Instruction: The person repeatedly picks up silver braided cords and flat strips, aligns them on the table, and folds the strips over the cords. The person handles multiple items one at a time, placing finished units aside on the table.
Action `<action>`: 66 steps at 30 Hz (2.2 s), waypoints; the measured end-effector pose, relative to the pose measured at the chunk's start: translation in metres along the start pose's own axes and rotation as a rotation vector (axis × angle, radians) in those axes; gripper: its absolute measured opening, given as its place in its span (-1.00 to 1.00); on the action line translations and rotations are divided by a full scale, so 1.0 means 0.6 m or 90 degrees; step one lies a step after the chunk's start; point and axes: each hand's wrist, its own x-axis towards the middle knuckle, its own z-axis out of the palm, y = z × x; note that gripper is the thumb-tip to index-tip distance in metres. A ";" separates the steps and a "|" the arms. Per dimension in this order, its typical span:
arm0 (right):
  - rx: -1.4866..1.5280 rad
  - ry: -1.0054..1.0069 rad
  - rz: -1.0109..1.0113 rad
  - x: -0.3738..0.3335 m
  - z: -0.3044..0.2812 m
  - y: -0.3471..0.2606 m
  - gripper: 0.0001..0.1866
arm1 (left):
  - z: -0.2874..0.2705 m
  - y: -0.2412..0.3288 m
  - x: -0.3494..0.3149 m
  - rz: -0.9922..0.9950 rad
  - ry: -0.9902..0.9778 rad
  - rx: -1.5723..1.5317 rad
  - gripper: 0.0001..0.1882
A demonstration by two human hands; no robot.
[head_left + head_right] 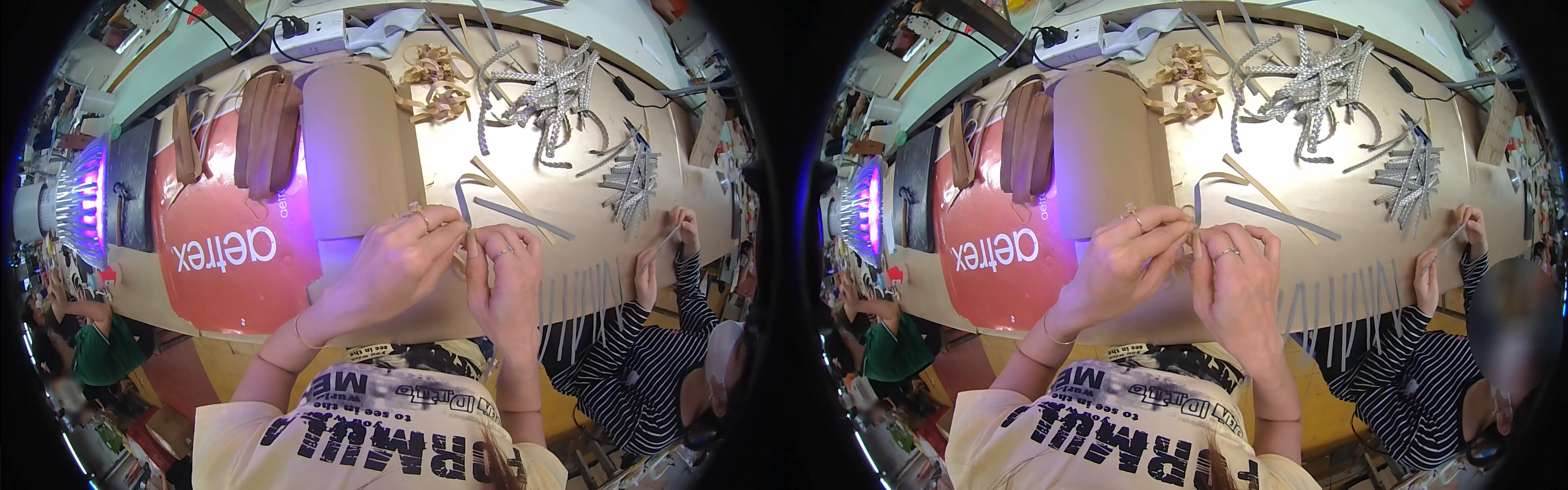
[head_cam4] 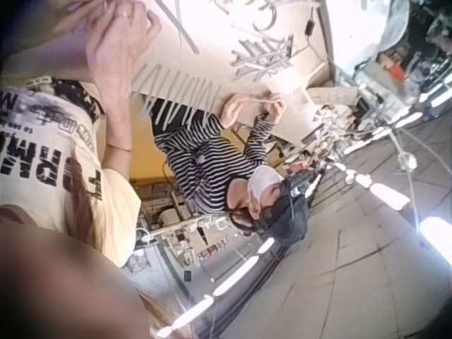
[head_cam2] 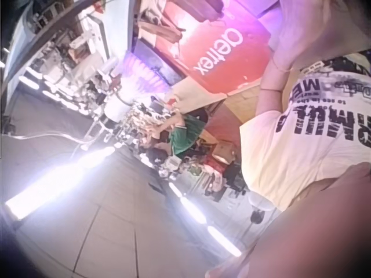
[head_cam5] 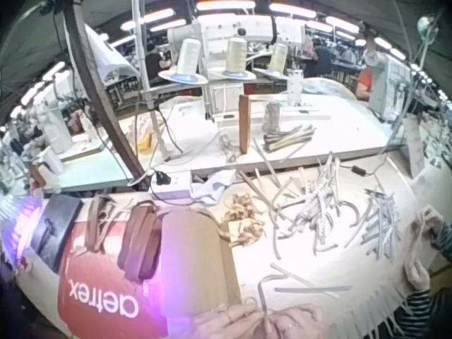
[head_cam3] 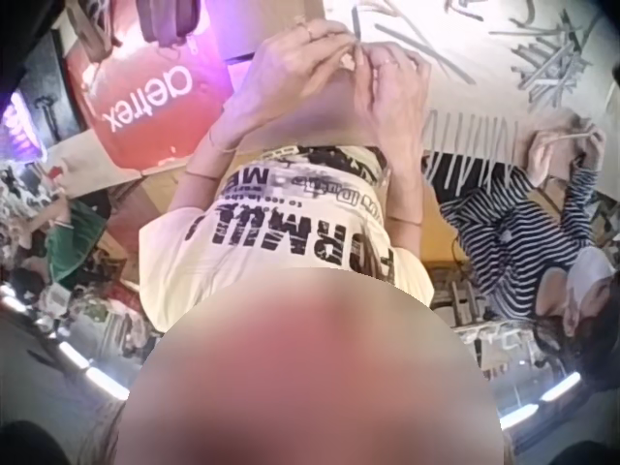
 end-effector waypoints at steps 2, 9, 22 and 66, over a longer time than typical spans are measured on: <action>0.000 -0.002 0.010 0.003 0.002 -0.004 -0.97 | -0.004 -0.003 0.001 -0.007 0.000 -0.007 -0.76; 0.058 -0.014 0.044 0.004 -0.006 -0.012 -0.98 | -0.011 -0.003 0.009 -0.125 0.048 -0.183 -0.86; -0.030 -0.014 0.193 -0.093 -0.050 0.063 -0.92 | -0.158 -0.075 -0.039 -0.273 0.414 -0.295 -0.81; -0.045 0.122 -0.112 -0.099 0.106 0.024 -0.70 | -0.156 -0.007 -0.110 -0.106 0.342 -0.227 -0.73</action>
